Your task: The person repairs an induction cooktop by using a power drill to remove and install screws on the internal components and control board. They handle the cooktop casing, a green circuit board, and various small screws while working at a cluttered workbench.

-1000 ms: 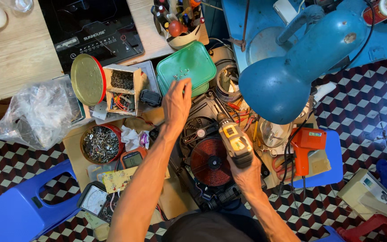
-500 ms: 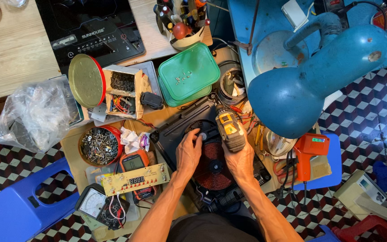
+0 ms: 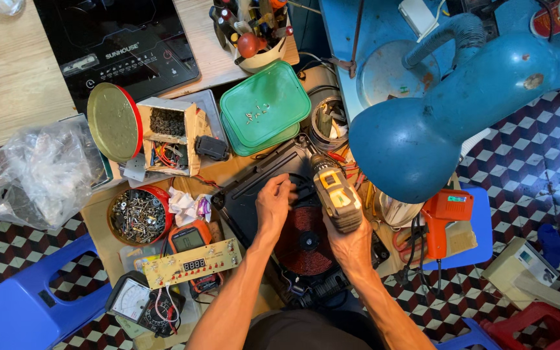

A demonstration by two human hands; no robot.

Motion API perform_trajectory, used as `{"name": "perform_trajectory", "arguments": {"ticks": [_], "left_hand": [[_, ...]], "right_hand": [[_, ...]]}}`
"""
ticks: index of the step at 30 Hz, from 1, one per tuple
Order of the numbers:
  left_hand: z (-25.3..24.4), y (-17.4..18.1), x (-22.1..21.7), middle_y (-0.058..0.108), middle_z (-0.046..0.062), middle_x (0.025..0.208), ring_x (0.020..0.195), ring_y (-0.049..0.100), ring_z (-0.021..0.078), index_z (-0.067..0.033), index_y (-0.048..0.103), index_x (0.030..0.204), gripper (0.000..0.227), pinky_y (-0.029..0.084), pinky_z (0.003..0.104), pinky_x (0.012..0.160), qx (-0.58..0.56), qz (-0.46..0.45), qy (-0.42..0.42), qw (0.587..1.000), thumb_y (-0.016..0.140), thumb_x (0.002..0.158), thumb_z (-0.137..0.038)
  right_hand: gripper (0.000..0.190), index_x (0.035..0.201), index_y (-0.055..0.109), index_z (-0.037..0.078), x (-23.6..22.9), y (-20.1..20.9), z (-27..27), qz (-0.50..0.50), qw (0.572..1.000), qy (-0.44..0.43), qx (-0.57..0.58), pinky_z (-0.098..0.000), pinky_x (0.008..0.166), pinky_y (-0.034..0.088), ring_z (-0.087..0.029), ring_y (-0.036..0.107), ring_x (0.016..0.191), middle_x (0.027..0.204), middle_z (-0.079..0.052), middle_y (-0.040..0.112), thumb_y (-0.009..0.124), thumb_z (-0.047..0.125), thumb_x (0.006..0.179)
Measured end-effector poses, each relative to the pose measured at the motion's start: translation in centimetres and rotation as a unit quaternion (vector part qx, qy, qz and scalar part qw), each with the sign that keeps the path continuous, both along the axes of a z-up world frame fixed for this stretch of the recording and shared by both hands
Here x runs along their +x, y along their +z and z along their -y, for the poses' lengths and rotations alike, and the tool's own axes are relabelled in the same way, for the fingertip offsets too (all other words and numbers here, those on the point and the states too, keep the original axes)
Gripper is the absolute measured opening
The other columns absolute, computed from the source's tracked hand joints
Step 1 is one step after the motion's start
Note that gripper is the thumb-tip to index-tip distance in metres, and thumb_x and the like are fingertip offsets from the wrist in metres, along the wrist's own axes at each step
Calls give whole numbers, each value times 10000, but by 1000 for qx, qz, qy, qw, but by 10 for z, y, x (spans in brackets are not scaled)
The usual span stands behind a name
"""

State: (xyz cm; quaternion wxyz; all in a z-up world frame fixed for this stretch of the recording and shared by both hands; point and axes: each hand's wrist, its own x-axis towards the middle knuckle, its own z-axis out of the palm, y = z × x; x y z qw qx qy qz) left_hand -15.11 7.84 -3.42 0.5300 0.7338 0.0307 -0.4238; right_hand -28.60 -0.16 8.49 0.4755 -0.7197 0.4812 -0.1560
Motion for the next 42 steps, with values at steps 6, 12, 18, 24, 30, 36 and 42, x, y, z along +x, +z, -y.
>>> {"name": "perform_trajectory", "arguments": {"ticks": [6,12,18,24,30,36,42], "left_hand": [[42,-30,16,687,193,1268,1119,693,247,36,601,1294,455,574,361,961,-224,-322,153,907,630,976,-289],[51,-43,10,708,129,1250,1106,678,206,6,635,1261,485,545,304,980,-221,-379,171,882,718,924,-332],[31,-37,3,722,115,1193,1034,684,199,17,670,1212,414,536,295,980,-215,-388,203,873,745,937,-284],[4,-15,7,740,115,1190,1102,703,202,-1,681,1198,353,557,300,1011,-220,-417,186,862,712,891,-172],[-34,0,3,721,129,1153,1058,688,217,-23,690,1194,309,547,342,941,-207,-414,100,881,743,944,-197],[-65,18,-20,727,102,1216,1080,697,188,-37,657,1300,390,564,312,930,-226,-404,132,877,688,950,-207],[-93,40,-48,636,155,1335,1177,673,221,37,519,1458,466,550,352,1060,-347,-349,79,867,607,1043,-156]], "right_hand": [[249,1078,707,-29,-24,24,-16,30,999,17,-22,-311,744,600,-191,770,820,956,-114,793,744,97,867],[266,1085,712,11,-56,16,-28,-10,999,29,9,-326,763,620,-203,793,876,991,-111,800,760,124,849],[378,1225,707,107,-96,-13,-29,-110,928,266,-236,-397,865,607,-259,722,1033,1172,-103,712,639,30,861],[406,1242,697,40,-117,-14,-32,-108,921,267,-264,-429,909,557,-295,691,1091,1248,-110,679,614,30,845],[203,1066,785,114,-124,21,0,-11,967,256,0,-338,881,603,-162,767,951,1008,-8,794,694,114,885],[231,1002,744,87,-135,59,-3,21,882,361,-303,-421,878,529,-262,694,998,1038,-78,744,686,152,788],[111,972,725,11,-169,60,-41,-1,980,199,3,-291,752,614,-141,771,796,875,-40,776,676,58,884]]}}
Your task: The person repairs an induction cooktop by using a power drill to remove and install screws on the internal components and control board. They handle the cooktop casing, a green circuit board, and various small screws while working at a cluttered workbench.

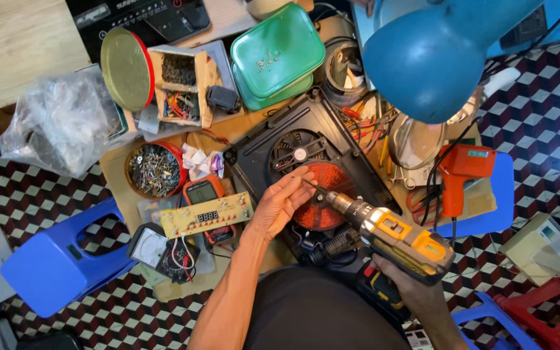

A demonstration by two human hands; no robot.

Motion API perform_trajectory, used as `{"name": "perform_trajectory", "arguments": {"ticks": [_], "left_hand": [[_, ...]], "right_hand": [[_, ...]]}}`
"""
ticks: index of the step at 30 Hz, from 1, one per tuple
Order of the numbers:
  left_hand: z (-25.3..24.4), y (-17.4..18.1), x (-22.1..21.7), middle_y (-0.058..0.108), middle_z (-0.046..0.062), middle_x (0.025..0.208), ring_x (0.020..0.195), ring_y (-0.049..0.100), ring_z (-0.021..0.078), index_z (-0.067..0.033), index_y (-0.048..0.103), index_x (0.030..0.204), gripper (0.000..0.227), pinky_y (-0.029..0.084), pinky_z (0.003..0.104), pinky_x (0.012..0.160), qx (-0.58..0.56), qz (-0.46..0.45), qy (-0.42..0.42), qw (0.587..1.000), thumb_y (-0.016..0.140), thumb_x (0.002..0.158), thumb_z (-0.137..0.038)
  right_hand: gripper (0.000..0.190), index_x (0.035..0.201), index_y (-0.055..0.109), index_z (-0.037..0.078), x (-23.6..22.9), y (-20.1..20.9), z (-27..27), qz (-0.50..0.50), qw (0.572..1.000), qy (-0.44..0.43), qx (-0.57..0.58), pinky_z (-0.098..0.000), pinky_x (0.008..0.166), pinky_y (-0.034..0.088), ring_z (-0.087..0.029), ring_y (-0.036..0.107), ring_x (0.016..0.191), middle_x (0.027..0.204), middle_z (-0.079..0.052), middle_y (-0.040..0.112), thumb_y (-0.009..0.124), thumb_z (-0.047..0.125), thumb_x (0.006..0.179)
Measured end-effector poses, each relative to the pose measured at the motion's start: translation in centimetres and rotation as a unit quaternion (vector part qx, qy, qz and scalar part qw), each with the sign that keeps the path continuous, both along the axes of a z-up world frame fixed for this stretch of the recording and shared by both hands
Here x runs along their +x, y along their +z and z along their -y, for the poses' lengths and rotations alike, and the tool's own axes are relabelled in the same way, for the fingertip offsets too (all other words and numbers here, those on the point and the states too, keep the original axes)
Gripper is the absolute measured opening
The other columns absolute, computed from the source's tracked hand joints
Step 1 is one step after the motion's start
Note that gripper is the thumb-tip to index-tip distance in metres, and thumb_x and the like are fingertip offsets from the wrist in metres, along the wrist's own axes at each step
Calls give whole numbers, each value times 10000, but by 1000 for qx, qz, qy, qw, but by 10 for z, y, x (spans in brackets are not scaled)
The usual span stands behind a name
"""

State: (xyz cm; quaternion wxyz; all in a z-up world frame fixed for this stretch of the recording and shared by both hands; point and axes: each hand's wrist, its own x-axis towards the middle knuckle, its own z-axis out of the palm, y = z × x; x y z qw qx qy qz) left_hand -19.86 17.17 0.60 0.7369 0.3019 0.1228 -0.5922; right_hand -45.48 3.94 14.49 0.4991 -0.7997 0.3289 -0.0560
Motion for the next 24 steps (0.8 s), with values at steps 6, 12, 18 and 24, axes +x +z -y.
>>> {"name": "perform_trajectory", "arguments": {"ticks": [6,12,18,24], "left_hand": [[-15,21,-10,626,182,1372,1178,649,236,39,485,1477,479,527,374,1068,-1,46,-18,999,566,1052,-166],[-31,28,-20,624,168,1387,1249,633,266,39,489,1459,459,523,369,1097,-35,-52,55,997,517,1061,-189],[-45,17,-33,645,178,1370,1235,643,276,50,525,1426,421,531,374,1080,-42,-87,69,993,505,1062,-161],[-54,15,-46,653,177,1351,1205,656,276,42,552,1390,392,538,377,1058,-29,-102,69,992,506,1064,-171]], "right_hand": [[125,979,726,-38,-16,-4,-25,1,956,-187,226,-313,702,618,-163,737,765,821,-97,763,690,27,879],[138,978,733,-17,-23,8,-37,-4,972,-151,177,-301,692,609,-161,734,750,820,-89,762,724,30,848],[191,1011,731,2,-24,15,-50,0,975,-144,171,-299,710,622,-152,751,764,839,-73,771,750,54,828],[241,1078,729,6,-29,18,-62,2,968,-143,204,-299,736,629,-152,751,796,882,-82,771,760,94,856]]}}
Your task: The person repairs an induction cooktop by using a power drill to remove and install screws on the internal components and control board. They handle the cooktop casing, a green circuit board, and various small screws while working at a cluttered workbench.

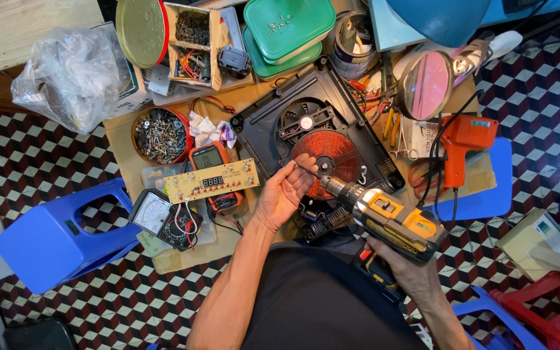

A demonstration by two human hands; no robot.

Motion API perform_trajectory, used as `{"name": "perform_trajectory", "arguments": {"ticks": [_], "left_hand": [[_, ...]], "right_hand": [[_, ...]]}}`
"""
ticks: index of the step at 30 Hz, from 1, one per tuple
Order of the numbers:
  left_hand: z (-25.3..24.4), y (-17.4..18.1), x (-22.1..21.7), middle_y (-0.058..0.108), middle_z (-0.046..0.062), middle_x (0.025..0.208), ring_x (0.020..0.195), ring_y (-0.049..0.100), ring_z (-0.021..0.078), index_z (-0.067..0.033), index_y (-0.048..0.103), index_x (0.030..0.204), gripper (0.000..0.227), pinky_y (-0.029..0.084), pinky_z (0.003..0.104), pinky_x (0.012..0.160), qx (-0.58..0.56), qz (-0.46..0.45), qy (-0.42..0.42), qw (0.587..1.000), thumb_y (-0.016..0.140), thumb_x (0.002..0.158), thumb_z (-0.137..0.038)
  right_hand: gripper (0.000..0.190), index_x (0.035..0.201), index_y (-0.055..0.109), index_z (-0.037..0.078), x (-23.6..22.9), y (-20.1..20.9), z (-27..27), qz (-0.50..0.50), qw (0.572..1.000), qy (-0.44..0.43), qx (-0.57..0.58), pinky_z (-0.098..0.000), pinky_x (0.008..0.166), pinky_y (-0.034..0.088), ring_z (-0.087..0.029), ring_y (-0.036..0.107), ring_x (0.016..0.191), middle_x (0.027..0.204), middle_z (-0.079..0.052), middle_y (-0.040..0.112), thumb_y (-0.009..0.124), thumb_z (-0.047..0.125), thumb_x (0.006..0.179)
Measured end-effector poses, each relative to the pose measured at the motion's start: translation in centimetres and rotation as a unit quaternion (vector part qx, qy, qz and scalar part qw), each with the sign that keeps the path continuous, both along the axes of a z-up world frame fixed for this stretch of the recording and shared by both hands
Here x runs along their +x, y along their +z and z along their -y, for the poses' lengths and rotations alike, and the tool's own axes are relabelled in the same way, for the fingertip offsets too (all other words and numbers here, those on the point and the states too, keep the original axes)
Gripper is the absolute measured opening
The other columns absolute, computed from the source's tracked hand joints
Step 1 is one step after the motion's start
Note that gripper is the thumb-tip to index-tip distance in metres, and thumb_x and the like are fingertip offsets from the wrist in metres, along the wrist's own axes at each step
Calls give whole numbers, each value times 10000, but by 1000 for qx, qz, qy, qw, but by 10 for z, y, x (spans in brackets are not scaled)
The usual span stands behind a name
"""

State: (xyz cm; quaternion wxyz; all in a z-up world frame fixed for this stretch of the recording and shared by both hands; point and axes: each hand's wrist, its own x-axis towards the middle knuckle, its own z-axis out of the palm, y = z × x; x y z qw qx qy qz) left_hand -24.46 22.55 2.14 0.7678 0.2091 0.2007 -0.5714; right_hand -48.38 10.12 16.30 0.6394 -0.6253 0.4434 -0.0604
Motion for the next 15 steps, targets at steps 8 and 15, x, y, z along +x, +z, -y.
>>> {"name": "perform_trajectory", "arguments": {"ticks": [8,15], "left_hand": [[-11,-4,-14,672,164,1303,1183,673,247,35,588,1330,370,543,352,1053,34,9,-7,999,572,1055,-212],[-33,-18,-30,708,142,1200,1096,703,245,29,616,1250,338,576,349,977,63,-21,5,998,641,1018,-216]], "right_hand": [[297,1121,704,29,-23,-26,-3,7,990,114,-86,-285,737,628,-127,762,879,982,-79,754,747,113,839],[364,1188,751,145,-49,-50,-10,-33,881,330,-337,-332,869,614,-161,755,1023,1147,-52,773,729,64,834]]}}
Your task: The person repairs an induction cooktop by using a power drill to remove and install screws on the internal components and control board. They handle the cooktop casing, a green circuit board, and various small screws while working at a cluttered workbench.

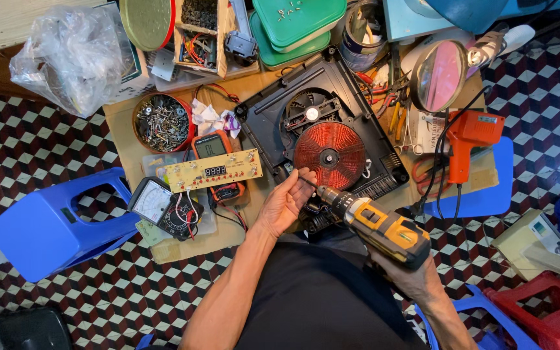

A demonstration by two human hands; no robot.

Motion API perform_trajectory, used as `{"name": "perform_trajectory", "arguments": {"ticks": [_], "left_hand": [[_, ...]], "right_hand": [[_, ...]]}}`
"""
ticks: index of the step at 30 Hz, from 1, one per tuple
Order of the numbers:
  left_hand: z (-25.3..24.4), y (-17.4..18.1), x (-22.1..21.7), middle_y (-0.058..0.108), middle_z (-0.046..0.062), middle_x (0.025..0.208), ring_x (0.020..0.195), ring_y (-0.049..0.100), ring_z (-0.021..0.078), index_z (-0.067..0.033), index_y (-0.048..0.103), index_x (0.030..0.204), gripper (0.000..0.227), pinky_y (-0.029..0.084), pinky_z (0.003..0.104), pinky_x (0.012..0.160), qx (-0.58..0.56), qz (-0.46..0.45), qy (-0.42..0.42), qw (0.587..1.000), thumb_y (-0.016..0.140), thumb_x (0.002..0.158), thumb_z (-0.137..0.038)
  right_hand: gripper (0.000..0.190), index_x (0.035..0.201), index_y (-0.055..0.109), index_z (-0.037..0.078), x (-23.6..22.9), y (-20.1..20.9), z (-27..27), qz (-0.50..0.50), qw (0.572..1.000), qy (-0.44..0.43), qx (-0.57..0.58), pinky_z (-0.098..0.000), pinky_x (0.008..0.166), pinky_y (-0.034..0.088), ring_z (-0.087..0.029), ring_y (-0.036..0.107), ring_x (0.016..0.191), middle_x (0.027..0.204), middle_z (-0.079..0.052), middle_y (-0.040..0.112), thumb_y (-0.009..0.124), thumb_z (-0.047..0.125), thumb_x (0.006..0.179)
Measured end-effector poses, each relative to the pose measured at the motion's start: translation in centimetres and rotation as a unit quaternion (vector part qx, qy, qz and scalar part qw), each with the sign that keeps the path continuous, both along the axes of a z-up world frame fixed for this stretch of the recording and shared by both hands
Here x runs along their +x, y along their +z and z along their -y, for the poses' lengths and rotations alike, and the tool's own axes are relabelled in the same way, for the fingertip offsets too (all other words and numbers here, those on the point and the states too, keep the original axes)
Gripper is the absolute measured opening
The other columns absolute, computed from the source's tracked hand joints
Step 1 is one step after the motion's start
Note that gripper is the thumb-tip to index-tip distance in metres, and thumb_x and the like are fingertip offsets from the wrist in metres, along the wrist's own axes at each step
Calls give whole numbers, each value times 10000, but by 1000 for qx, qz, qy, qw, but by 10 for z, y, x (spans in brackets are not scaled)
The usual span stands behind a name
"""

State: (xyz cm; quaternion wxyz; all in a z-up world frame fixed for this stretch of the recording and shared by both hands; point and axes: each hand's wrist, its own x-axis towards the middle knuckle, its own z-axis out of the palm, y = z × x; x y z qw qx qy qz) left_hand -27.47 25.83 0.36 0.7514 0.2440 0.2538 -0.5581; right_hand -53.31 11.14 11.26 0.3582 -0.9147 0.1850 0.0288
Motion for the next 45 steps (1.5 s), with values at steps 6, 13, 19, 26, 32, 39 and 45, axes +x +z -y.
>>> {"name": "perform_trajectory", "arguments": {"ticks": [6,13,19,26,32,39,45], "left_hand": [[-18,-13,-4,703,142,1198,1078,714,233,27,595,1259,341,589,345,974,16,-9,-8,1000,635,1029,-222],[-23,-33,-5,711,158,1205,1030,725,232,44,560,1351,414,596,330,919,51,-17,-28,998,559,1033,-221],[-5,-47,20,725,206,1177,990,738,266,97,565,1325,416,623,328,859,45,-33,11,998,509,1004,-163],[10,-67,42,729,212,1124,911,750,241,97,607,1232,320,643,325,838,116,-67,9,991,611,988,-110],[15,-91,43,737,218,1116,896,750,244,85,606,1199,301,641,335,816,144,-72,-6,987,622,982,-123],[16,-109,48,741,212,1106,889,749,238,77,608,1206,310,643,336,803,130,-85,-17,988,614,990,-145],[18,-119,48,736,215,1097,880,748,243,84,605,1198,300,642,338,802,142,-91,-16,986,612,994,-136]], "right_hand": [[758,1445,505,99,27,22,-7,-69,954,-158,244,-309,875,644,-187,783,973,1106,-62,774,806,142,751],[946,1447,460,26,75,66,-18,43,997,4,61,-370,837,577,-291,728,993,1173,-178,713,883,130,607],[1002,1467,435,18,101,67,-32,18,998,-28,53,-395,805,561,-301,708,928,1045,-169,705,895,124,584],[968,1485,434,22,122,55,-37,17,1000,-19,-5,-407,845,570,-295,718,935,1085,-160,717,884,162,640],[927,1455,460,0,131,50,-39,39,999,-30,-9,-410,868,560,-321,711,1001,1162,-195,702,877,149,641],[919,1459,462,10,144,49,-35,22,999,-40,11,-402,850,562,-321,709,1016,1137,-177,707,866,124,641],[898,1458,469,15,152,45,-33,0,998,-56,24,-398,846,568,-306,722,988,1128,-168,716,866,111,658]]}}
